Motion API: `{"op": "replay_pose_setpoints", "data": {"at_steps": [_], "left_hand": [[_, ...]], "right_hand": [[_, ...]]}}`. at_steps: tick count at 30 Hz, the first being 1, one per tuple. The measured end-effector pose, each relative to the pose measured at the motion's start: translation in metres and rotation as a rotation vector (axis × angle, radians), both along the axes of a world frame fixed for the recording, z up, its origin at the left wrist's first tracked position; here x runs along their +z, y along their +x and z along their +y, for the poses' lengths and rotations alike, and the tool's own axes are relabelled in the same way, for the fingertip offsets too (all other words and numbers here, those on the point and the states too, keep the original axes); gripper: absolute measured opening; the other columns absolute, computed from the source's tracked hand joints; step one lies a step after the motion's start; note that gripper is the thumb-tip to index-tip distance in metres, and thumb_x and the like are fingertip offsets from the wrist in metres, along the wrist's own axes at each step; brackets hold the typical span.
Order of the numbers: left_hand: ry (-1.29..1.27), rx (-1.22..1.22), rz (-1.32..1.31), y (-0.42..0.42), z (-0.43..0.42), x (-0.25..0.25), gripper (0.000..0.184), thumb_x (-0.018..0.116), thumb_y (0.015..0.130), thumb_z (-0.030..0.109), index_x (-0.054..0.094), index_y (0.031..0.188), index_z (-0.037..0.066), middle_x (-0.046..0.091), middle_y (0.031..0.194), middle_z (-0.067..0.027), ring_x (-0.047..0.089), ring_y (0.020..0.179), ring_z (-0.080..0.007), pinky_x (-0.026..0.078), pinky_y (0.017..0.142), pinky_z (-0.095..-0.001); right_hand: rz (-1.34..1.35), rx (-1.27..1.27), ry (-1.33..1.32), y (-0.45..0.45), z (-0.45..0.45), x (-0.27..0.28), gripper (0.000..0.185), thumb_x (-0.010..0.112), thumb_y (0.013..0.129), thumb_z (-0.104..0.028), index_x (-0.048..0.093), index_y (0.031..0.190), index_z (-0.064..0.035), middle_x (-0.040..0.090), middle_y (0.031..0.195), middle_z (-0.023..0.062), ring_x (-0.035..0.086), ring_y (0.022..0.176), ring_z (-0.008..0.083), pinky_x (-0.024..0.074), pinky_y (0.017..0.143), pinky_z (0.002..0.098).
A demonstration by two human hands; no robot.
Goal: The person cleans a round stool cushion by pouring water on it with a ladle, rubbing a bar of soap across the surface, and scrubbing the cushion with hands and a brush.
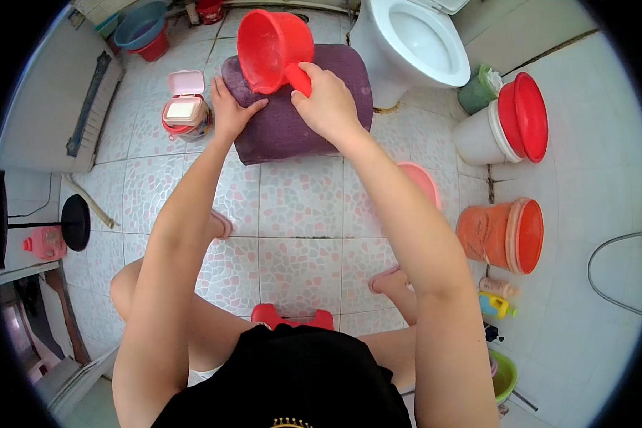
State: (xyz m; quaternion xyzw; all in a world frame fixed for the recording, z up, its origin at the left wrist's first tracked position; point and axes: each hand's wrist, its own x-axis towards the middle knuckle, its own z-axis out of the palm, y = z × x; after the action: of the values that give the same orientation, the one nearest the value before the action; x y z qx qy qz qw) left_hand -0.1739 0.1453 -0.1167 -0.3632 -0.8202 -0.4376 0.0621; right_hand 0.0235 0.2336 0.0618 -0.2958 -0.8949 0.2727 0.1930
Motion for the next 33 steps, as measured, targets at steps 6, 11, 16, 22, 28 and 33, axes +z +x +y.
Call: {"op": "replay_pose_setpoints", "data": {"at_steps": [6, 11, 16, 22, 28, 33], "left_hand": [[0.093, -0.116, -0.109, 0.002, -0.005, -0.002, 0.128, 0.092, 0.060, 0.044, 0.017, 0.147, -0.013, 0.035, 0.145, -0.0326, 0.036, 0.135, -0.0443, 0.032, 0.114, -0.0463], [0.100, -0.123, -0.104, 0.013, -0.013, -0.001, 0.125, 0.092, 0.061, 0.038, 0.017, 0.148, -0.011, 0.035, 0.145, -0.0328, 0.037, 0.135, -0.0439, 0.034, 0.112, -0.0457], [0.045, -0.117, -0.091, 0.025, -0.026, -0.004, 0.124, 0.089, 0.064, 0.044, 0.016, 0.148, -0.009, 0.032, 0.148, -0.0320, 0.035, 0.137, -0.0437, 0.031, 0.113, -0.0496], [-0.292, 0.077, 0.166, 0.057, -0.032, 0.002, 0.123, 0.086, 0.067, 0.046, 0.013, 0.155, 0.002, 0.022, 0.158, -0.0238, 0.024, 0.146, -0.0384, 0.015, 0.116, -0.0633], [-0.435, -0.161, 0.384, 0.075, -0.023, 0.022, 0.108, 0.084, 0.070, 0.028, 0.021, 0.157, 0.020, 0.025, 0.160, -0.0163, 0.023, 0.148, -0.0360, 0.013, 0.117, -0.0623], [-0.669, -0.211, 0.343, 0.097, -0.019, 0.034, 0.109, 0.085, 0.066, 0.022, 0.023, 0.156, 0.018, 0.031, 0.157, -0.0150, 0.025, 0.147, -0.0354, 0.017, 0.118, -0.0587]], "right_hand": [[-0.033, 0.026, 0.187, -0.025, -0.002, -0.001, 0.052, 0.066, 0.085, -0.020, 0.055, 0.135, -0.0078, 0.063, 0.110, 0.0193, 0.061, 0.106, 0.0381, 0.0486, 0.092, 0.0460], [-0.024, 0.067, 0.286, -0.043, -0.004, -0.003, 0.053, 0.065, 0.086, -0.020, 0.053, 0.137, -0.0131, 0.061, 0.110, 0.0158, 0.064, 0.099, 0.0362, 0.0515, 0.086, 0.0457], [-0.056, 0.119, 0.461, -0.026, -0.007, 0.003, 0.053, 0.065, 0.085, -0.016, 0.052, 0.136, -0.0105, 0.060, 0.110, 0.0175, 0.067, 0.088, 0.0358, 0.0554, 0.076, 0.0447], [0.176, -0.033, 0.351, 0.072, 0.000, -0.001, 0.054, 0.065, 0.086, -0.013, 0.051, 0.138, -0.0160, 0.060, 0.110, 0.0147, 0.065, 0.083, 0.0359, 0.0524, 0.073, 0.0458], [0.562, -0.430, -0.578, 0.215, -0.001, 0.013, 0.045, 0.065, 0.094, -0.021, 0.051, 0.133, -0.0058, 0.065, 0.094, 0.0106, 0.060, 0.061, 0.0124, 0.0454, 0.052, 0.0257], [0.934, -0.637, -0.728, 0.345, 0.019, 0.014, 0.030, 0.061, 0.096, -0.025, 0.054, 0.116, -0.0038, 0.065, 0.090, 0.0092, 0.058, 0.059, 0.0110, 0.0406, 0.045, 0.0242]]}}
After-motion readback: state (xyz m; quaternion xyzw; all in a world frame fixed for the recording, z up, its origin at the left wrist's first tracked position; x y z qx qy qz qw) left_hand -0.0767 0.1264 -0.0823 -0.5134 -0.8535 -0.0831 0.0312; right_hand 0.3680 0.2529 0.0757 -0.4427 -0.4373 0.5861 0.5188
